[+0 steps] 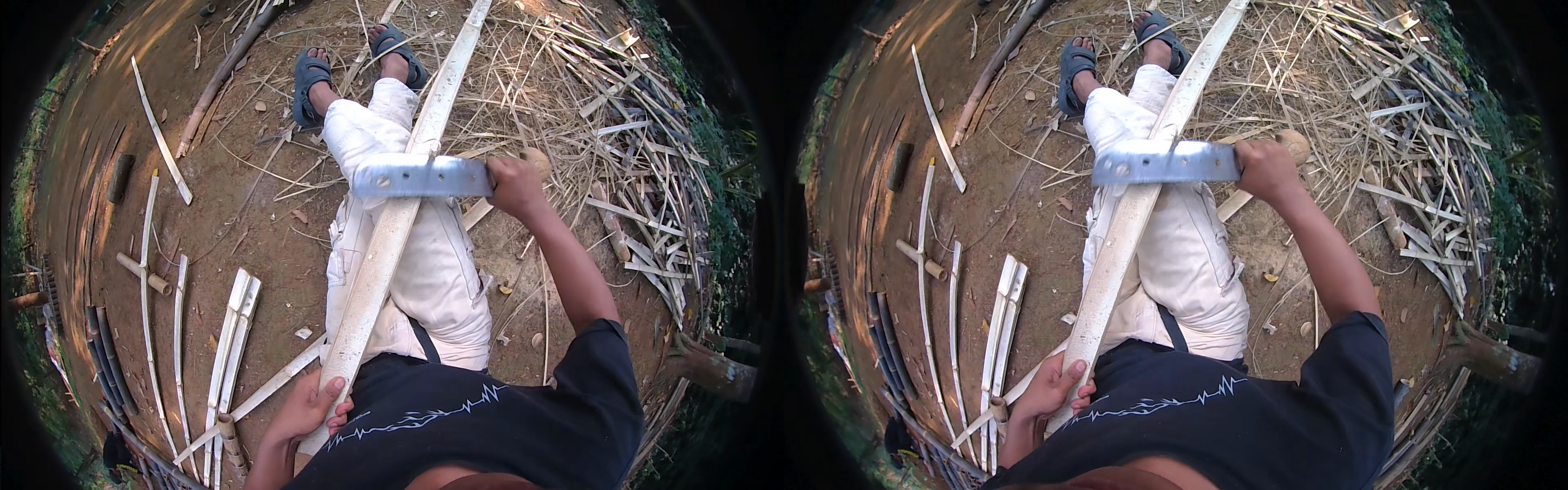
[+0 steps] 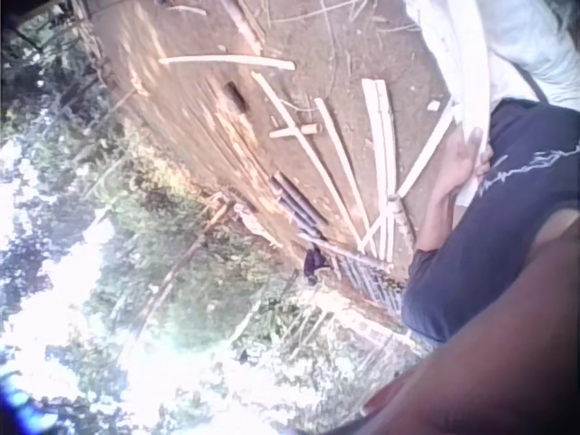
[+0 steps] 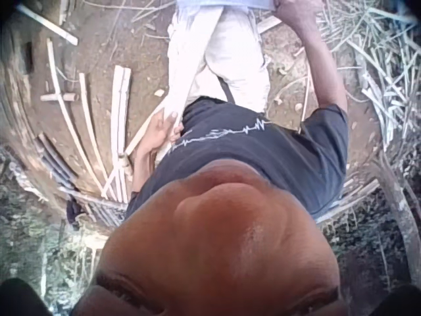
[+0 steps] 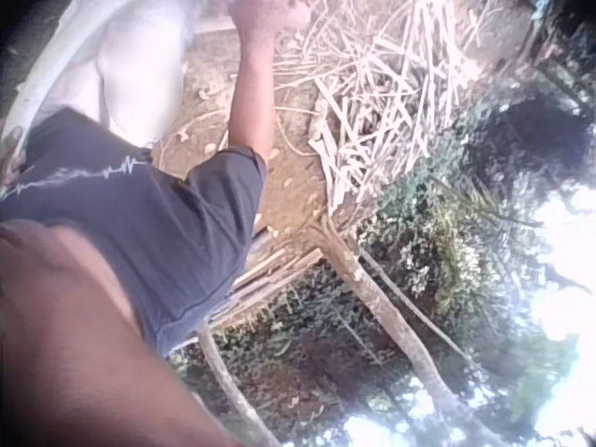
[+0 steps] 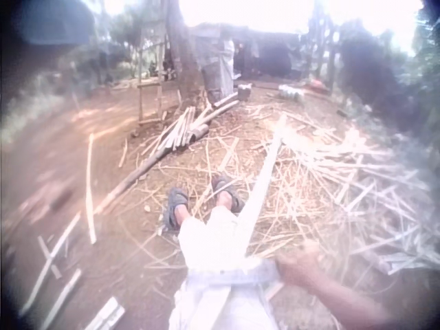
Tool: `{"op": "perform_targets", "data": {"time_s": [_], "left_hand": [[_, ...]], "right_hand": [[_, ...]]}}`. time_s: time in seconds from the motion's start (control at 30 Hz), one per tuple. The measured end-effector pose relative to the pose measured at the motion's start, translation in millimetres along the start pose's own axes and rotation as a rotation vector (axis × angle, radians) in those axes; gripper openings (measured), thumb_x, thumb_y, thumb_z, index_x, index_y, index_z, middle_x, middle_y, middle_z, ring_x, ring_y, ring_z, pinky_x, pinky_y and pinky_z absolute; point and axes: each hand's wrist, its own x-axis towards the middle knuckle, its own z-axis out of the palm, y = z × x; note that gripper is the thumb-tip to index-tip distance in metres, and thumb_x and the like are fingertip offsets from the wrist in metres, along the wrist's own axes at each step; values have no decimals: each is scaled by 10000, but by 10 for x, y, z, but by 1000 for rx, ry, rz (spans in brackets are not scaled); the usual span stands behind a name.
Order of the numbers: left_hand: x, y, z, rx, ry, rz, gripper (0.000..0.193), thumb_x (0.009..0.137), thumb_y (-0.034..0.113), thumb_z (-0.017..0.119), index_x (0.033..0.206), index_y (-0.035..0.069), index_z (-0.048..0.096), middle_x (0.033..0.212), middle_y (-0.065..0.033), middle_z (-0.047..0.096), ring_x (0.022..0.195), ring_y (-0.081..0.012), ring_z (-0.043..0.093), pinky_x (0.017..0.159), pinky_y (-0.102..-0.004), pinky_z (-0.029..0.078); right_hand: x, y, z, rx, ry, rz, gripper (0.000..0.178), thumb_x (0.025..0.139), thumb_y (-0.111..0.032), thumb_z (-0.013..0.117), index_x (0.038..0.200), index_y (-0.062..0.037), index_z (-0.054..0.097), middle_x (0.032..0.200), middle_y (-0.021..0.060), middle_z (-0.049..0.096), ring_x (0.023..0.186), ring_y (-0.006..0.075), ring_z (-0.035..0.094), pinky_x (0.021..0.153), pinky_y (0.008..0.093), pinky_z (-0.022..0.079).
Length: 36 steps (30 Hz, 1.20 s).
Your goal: The person strips bark and outer layers from bamboo stalks using a drawknife, handling long poles and flat strips while sitting on the ground.
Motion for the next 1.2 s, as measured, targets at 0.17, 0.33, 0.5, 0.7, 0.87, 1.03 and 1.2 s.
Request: {"op": "perform_targets", "data": {"time_s": [0.17, 0.33, 0.5, 0.7, 0.87, 1.03, 1.2], "left_hand": [[-134, 44, -148, 22, 25, 15, 286, 1062, 311, 522, 1120, 33, 485, 696, -48, 521, 518, -101, 458, 465, -257, 404], [-92, 114, -102, -37, 38, -43, 267, 1061, 302, 521, 1124, 47, 468, 686, -46, 504, 514, -104, 452, 453, -262, 401], [-552, -167, -398, -17, 22, -81, 279, 1052, 277, 541, 1176, 32, 491, 702, -52, 518, 530, -107, 460, 472, -266, 395], [-854, -916, -906, -75, 197, -69, 303, 1010, 267, 601, 1116, -14, 560, 723, -112, 599, 552, -174, 560, 492, -323, 470], [-553, -493, -1064, -184, 54, -131, 309, 999, 261, 609, 1152, 0, 550, 706, -142, 604, 558, -215, 589, 508, -350, 491], [-349, -349, -1201, 19, 78, -165, 297, 1061, 262, 507, 1225, 15, 519, 793, -99, 645, 655, -198, 652, 616, -323, 538], [-265, -290, -1195, 132, 73, -126, 290, 1026, 243, 576, 1132, -27, 582, 885, -141, 698, 789, -242, 702, 759, -366, 564]], "right_hand": [[434, 522, -95, -43, 43, 278, 194, 797, -226, 711, 892, -64, 661, 826, 181, 707, 793, 367, 700, 733, 473, 559], [208, -329, -17, 84, 172, -396, 104, 701, -110, 675, 771, -90, 601, 711, 108, 662, 701, 273, 696, 655, 395, 555], [1016, 1228, -88, -33, -116, 775, 308, 872, -224, 629, 1073, -16, 736, 1057, 226, 727, 997, 383, 711, 883, 445, 562], [725, 1734, 492, 311, 188, 1060, 416, 782, -352, 670, 945, 21, 753, 1018, 286, 711, 1033, 434, 674, 925, 464, 513], [-168, 1131, 1415, 514, 108, 1114, 375, 826, -353, 690, 702, 1, 680, 561, 114, 636, 512, 231, 653, 548, 381, 522], [-1190, 438, 2178, 407, -73, 1290, 354, 803, -357, 711, 827, -5, 725, 775, 201, 709, 801, 352, 715, 768, 440, 554], [-1428, -50, 1891, 461, -67, 1294, 340, 780, -303, 757, 930, 0, 723, 928, 246, 722, 948, 403, 702, 849, 478, 543]]}}
